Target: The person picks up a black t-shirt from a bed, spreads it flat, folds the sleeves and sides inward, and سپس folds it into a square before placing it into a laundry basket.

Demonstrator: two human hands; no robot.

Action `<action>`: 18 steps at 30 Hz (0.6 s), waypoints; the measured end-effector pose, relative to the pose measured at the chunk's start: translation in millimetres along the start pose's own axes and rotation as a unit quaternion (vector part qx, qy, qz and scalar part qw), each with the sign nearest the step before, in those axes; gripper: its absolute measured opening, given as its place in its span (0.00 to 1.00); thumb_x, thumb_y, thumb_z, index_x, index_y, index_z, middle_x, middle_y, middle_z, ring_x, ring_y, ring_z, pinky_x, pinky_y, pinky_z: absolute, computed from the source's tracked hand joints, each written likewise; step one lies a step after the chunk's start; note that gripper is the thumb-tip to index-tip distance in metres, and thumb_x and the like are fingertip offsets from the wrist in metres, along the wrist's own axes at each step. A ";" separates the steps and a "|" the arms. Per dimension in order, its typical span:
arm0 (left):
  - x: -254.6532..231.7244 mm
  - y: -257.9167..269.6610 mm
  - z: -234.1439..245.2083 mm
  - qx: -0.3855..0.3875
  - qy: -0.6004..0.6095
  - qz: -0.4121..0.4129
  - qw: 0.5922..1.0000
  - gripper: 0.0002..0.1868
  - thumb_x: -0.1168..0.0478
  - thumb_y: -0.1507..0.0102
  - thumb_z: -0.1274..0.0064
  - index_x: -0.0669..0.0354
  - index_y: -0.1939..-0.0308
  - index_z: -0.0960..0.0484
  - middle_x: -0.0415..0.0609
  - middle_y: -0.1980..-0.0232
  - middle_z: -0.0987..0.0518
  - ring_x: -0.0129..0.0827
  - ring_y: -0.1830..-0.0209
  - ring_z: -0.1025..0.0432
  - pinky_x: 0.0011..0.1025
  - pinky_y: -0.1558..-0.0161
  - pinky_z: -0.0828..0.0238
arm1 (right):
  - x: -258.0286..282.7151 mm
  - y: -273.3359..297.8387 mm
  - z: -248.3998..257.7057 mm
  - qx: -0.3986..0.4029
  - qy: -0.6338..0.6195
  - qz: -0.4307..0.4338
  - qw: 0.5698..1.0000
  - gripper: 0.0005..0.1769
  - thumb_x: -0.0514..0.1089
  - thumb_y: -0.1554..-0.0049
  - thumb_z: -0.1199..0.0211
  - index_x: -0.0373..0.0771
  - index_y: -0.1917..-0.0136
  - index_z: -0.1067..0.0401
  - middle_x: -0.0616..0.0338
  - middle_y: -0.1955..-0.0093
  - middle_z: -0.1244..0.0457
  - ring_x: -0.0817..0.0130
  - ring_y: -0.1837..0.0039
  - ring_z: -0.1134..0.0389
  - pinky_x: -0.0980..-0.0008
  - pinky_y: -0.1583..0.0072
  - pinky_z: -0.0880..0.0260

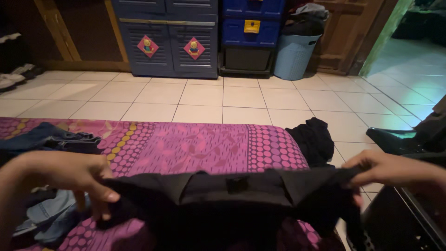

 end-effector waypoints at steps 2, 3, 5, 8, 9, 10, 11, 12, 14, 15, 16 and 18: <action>-1.6 -4.3 -4.0 0.044 0.015 -0.017 0.999 0.21 0.45 0.39 0.38 0.60 0.60 0.12 0.47 0.57 0.06 0.31 0.55 0.11 0.36 0.52 0.17 | 1.4 -1.9 0.1 0.065 0.036 -0.006 0.997 0.12 0.47 0.45 0.36 0.37 0.59 0.18 0.53 0.69 0.26 0.65 0.59 0.21 0.71 0.31 0.40; 1.6 -10.1 3.6 0.037 0.025 0.009 0.999 0.20 0.46 0.39 0.38 0.61 0.62 0.15 0.48 0.59 0.06 0.34 0.56 0.12 0.38 0.53 0.17 | 0.5 -4.1 -3.7 0.128 0.073 -0.011 0.989 0.11 0.48 0.44 0.37 0.41 0.59 0.18 0.56 0.68 0.26 0.68 0.57 0.21 0.73 0.30 0.46; 4.3 -30.5 26.8 -0.013 0.019 0.021 1.000 0.21 0.45 0.38 0.40 0.63 0.63 0.14 0.49 0.63 0.07 0.35 0.60 0.13 0.37 0.55 0.16 | -0.6 -28.2 13.4 0.100 0.066 -0.028 0.992 0.14 0.51 0.44 0.36 0.39 0.60 0.18 0.57 0.67 0.25 0.69 0.56 0.23 0.70 0.33 0.37; -9.6 -78.0 87.6 -0.139 0.014 -0.106 0.985 0.20 0.51 0.36 0.47 0.65 0.61 0.10 0.54 0.71 0.13 0.40 0.72 0.25 0.35 0.67 0.31 | 30.2 -70.9 43.9 0.047 -0.026 0.216 0.975 0.12 0.40 0.51 0.36 0.29 0.56 0.25 0.46 0.52 0.28 0.62 0.52 0.32 0.56 0.45 0.30; -16.8 -95.1 120.6 -0.228 0.089 -0.151 0.958 0.21 0.53 0.33 0.49 0.72 0.52 0.14 0.61 0.66 0.14 0.47 0.67 0.23 0.40 0.63 0.29 | 18.3 -97.1 70.1 -0.085 -0.143 0.157 0.974 0.18 0.46 0.44 0.37 0.33 0.44 0.28 0.33 0.42 0.38 0.61 0.51 0.37 0.45 0.38 0.42; -14.3 -103.5 147.8 -0.313 0.163 -0.192 0.916 0.24 0.55 0.30 0.50 0.79 0.44 0.19 0.68 0.62 0.16 0.54 0.63 0.20 0.44 0.59 0.28 | 4.8 -119.5 91.1 -0.212 -0.255 0.090 0.939 0.24 0.51 0.36 0.38 0.36 0.32 0.30 0.20 0.33 0.47 0.60 0.50 0.42 0.33 0.32 0.55; -16.8 -102.2 166.8 -0.408 0.195 -0.287 0.844 0.33 0.57 0.33 0.45 0.73 0.34 0.44 0.66 0.48 0.24 0.52 0.49 0.27 0.43 0.49 0.33 | 24.3 -131.7 105.7 -0.278 -0.216 0.197 0.915 0.35 0.49 0.35 0.35 0.39 0.24 0.49 0.31 0.28 0.48 0.59 0.37 0.45 0.46 0.31 0.51; -21.3 -100.1 175.4 -0.489 0.219 -0.378 0.755 0.55 0.59 0.36 0.39 0.64 0.23 0.68 0.63 0.35 0.32 0.50 0.35 0.33 0.41 0.38 0.37 | 38.4 -133.6 110.5 -0.338 -0.174 0.299 0.875 0.51 0.47 0.33 0.32 0.42 0.15 0.67 0.43 0.23 0.49 0.59 0.25 0.47 0.59 0.29 0.47; -6.5 -131.4 165.9 -0.561 0.183 -0.259 0.765 0.56 0.58 0.36 0.41 0.60 0.19 0.69 0.68 0.32 0.31 0.55 0.33 0.32 0.43 0.34 0.36 | 40.4 -143.1 94.3 -0.382 -0.109 0.307 0.865 0.52 0.44 0.39 0.31 0.38 0.16 0.63 0.39 0.22 0.52 0.51 0.24 0.51 0.56 0.30 0.48; 8.4 -142.3 157.8 -0.622 0.143 -0.134 0.758 0.58 0.56 0.35 0.43 0.55 0.14 0.70 0.73 0.29 0.31 0.60 0.30 0.31 0.45 0.30 0.35 | 47.6 -142.5 82.0 -0.424 -0.042 0.315 0.848 0.53 0.42 0.44 0.31 0.33 0.17 0.60 0.34 0.21 0.56 0.43 0.23 0.55 0.53 0.31 0.49; 12.4 -162.7 142.0 -0.589 0.142 -0.130 0.785 0.60 0.55 0.38 0.40 0.58 0.17 0.71 0.73 0.29 0.32 0.59 0.29 0.34 0.43 0.31 0.36 | 37.9 -151.5 67.9 -0.420 -0.034 0.227 0.878 0.46 0.44 0.45 0.32 0.36 0.20 0.51 0.37 0.27 0.47 0.47 0.28 0.45 0.55 0.33 0.42; 26.4 -198.2 106.2 -0.553 0.141 -0.125 0.811 0.63 0.53 0.41 0.38 0.61 0.19 0.71 0.73 0.29 0.34 0.58 0.28 0.36 0.42 0.31 0.38 | 26.8 -158.0 27.3 -0.373 -0.015 0.176 0.911 0.32 0.46 0.47 0.35 0.39 0.30 0.34 0.45 0.39 0.31 0.55 0.38 0.29 0.60 0.38 0.30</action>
Point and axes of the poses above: each hand's wrist, its own y-axis away from the middle knuckle, its own z-axis out of the back of the hand, x = y × z, the point moved 8 cm from there along -y, towards the middle knuckle
